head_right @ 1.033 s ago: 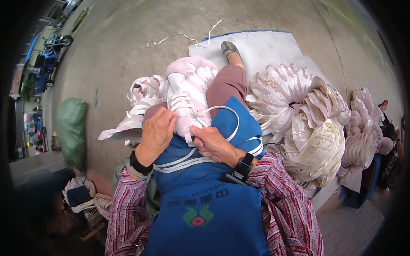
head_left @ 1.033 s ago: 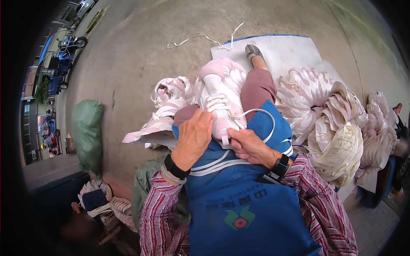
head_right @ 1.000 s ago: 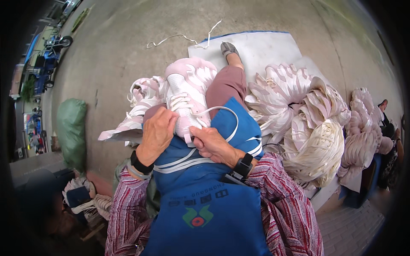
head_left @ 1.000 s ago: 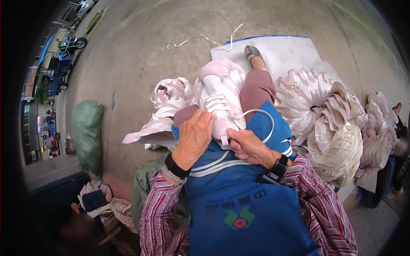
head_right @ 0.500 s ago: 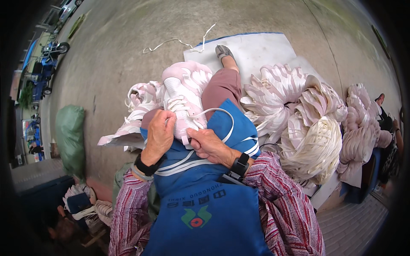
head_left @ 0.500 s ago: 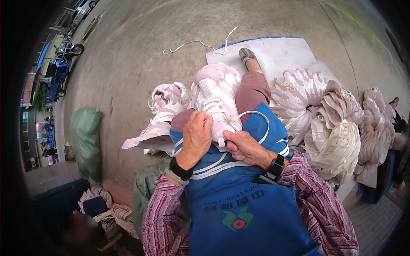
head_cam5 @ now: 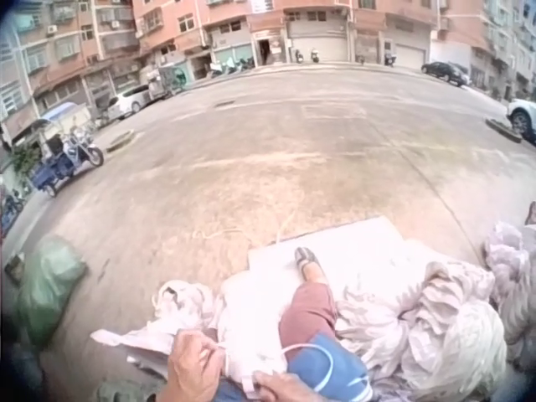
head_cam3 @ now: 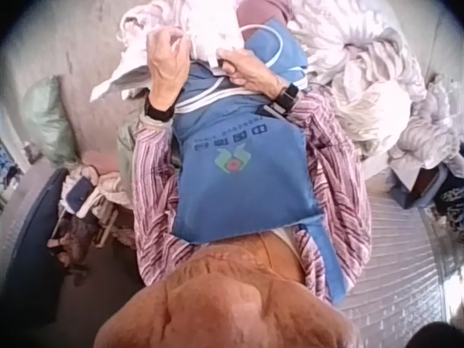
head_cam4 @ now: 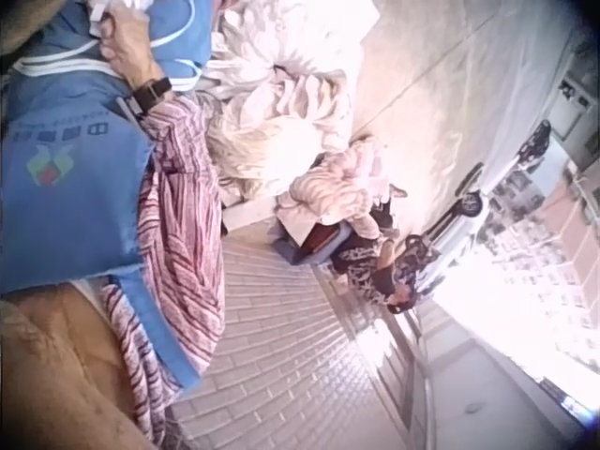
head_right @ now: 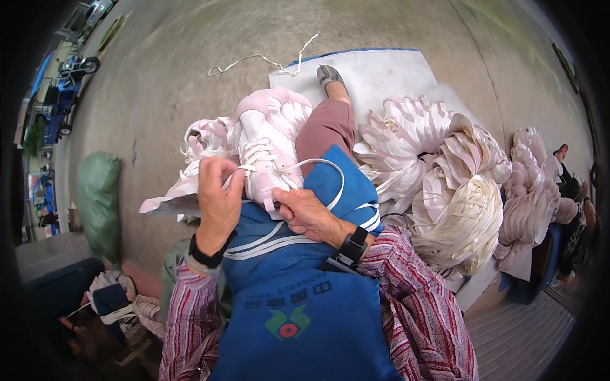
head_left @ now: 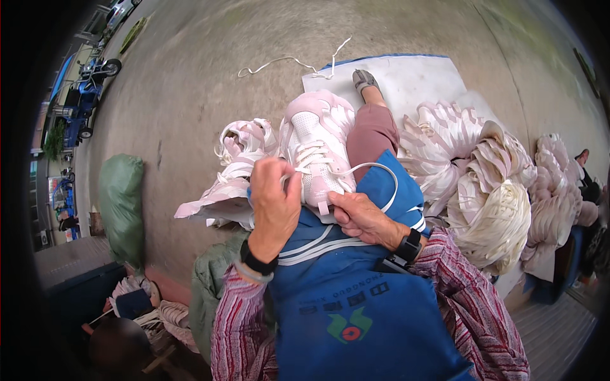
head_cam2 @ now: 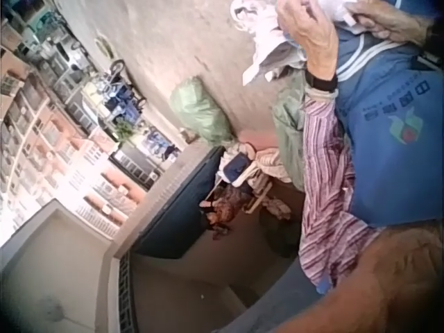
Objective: Lacing white and pink athletic shoes by hand while sitting.
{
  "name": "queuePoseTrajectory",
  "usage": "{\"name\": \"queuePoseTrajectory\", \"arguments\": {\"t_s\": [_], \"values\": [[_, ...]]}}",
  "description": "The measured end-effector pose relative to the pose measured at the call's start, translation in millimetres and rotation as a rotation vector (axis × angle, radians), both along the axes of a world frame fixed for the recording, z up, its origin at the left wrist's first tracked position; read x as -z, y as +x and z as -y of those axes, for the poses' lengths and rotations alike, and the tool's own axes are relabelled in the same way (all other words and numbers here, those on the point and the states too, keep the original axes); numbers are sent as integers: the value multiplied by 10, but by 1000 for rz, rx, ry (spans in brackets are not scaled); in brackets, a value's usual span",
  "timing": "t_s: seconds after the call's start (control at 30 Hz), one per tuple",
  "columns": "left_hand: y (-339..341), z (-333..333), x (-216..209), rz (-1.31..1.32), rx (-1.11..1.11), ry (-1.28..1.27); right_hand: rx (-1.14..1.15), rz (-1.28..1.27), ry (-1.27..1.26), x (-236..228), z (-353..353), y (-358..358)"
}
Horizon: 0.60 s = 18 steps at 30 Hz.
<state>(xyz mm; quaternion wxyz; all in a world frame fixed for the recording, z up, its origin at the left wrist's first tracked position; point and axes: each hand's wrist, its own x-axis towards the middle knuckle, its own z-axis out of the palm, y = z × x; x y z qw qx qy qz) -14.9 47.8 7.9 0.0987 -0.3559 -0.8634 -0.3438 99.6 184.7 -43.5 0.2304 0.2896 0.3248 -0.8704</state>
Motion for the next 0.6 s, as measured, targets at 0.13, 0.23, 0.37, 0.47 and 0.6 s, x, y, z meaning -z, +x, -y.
{"name": "queuePoseTrajectory", "arguments": {"t_s": [0.13,0.23,0.37,0.47,0.6], "values": [[303,392,-19,982,-14,-203,-215,39,171,-416,-181,-9],[512,507,99,1548,-135,262,-348,-165,354,-408,-299,40],[537,426,184,1742,-119,570,-129,-612,920,-485,-356,-130],[627,310,312,1821,-112,830,-31,-829,1436,-483,-297,-321],[665,236,426,1911,-230,1032,-100,-858,1642,-248,-211,-485]]}}
